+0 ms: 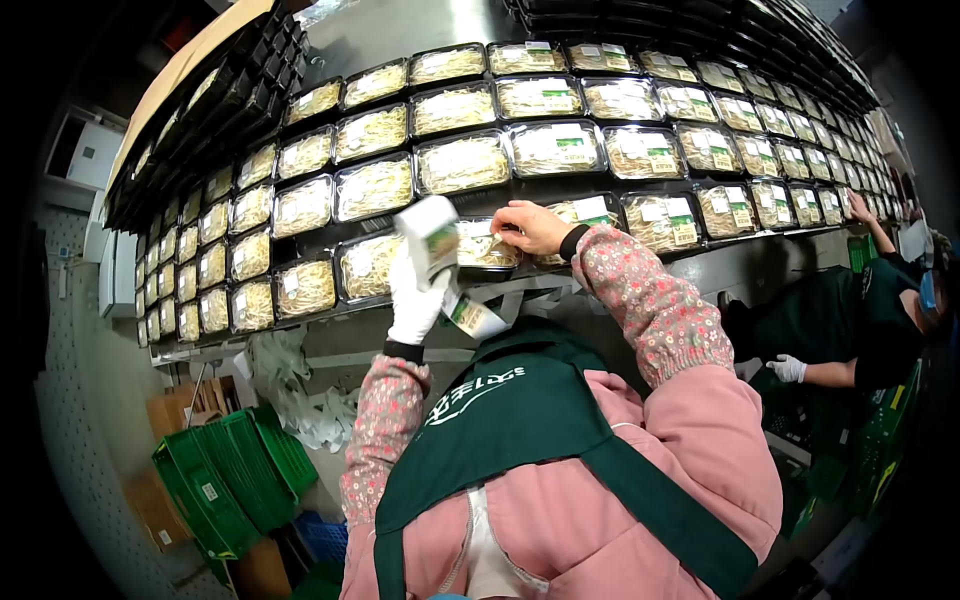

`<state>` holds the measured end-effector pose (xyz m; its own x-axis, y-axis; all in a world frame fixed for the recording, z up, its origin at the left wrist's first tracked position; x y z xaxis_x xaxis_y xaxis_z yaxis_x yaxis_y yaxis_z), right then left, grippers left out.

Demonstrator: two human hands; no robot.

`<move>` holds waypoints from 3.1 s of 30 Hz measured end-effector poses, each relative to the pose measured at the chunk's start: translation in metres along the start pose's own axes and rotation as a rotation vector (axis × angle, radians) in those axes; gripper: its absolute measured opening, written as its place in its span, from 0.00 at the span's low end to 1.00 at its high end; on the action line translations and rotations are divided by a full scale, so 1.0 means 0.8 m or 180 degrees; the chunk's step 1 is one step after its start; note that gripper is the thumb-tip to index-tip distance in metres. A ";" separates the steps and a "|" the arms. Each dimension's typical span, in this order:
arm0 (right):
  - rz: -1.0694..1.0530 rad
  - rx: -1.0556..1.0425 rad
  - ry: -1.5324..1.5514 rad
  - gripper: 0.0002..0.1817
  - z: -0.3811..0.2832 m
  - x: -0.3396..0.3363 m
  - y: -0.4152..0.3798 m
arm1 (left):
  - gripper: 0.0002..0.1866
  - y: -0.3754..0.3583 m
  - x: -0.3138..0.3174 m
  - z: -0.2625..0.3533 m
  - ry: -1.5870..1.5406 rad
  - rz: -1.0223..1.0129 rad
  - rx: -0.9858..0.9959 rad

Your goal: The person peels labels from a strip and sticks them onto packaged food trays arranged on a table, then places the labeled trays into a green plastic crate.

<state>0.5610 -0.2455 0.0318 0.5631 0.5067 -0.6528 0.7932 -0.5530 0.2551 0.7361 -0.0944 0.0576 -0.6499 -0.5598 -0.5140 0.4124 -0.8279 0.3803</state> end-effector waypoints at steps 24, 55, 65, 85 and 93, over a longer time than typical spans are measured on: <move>0.1243 0.0628 -0.1126 0.10 -0.061 -0.017 -0.064 | 0.30 -0.033 0.045 -0.006 0.0985 -0.0135 0.0200; 0.0767 0.3690 0.2739 0.07 -0.024 0.024 -0.061 | 0.28 -0.030 0.018 -0.047 -0.0436 0.0452 -0.1078; 0.1054 0.3226 0.3068 0.07 -0.045 -0.006 -0.032 | 0.13 -0.052 -0.020 -0.042 -0.1533 0.0769 -0.1846; -0.0177 0.2766 0.0141 0.15 -0.010 0.032 -0.056 | 0.15 -0.056 -0.020 -0.019 -0.1590 0.0589 -0.1953; 0.0113 0.1383 -0.1604 0.19 -0.042 0.010 -0.039 | 0.15 -0.060 -0.028 -0.015 -0.1705 0.0684 -0.2109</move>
<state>0.5487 -0.2024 0.0424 0.3262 0.1704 -0.9298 0.5514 -0.8333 0.0407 0.7385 -0.0424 0.0419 -0.6594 -0.7518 0.0106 0.7379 -0.6498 -0.1827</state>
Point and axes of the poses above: each hand's wrist, its own y-axis towards the middle knuckle, its own x-axis out of the palm, z = x × y, the point moved 6 cm from there along y, towards the middle knuckle, and after that the axes turned 11 degrees about z, right-handed, at the moved point
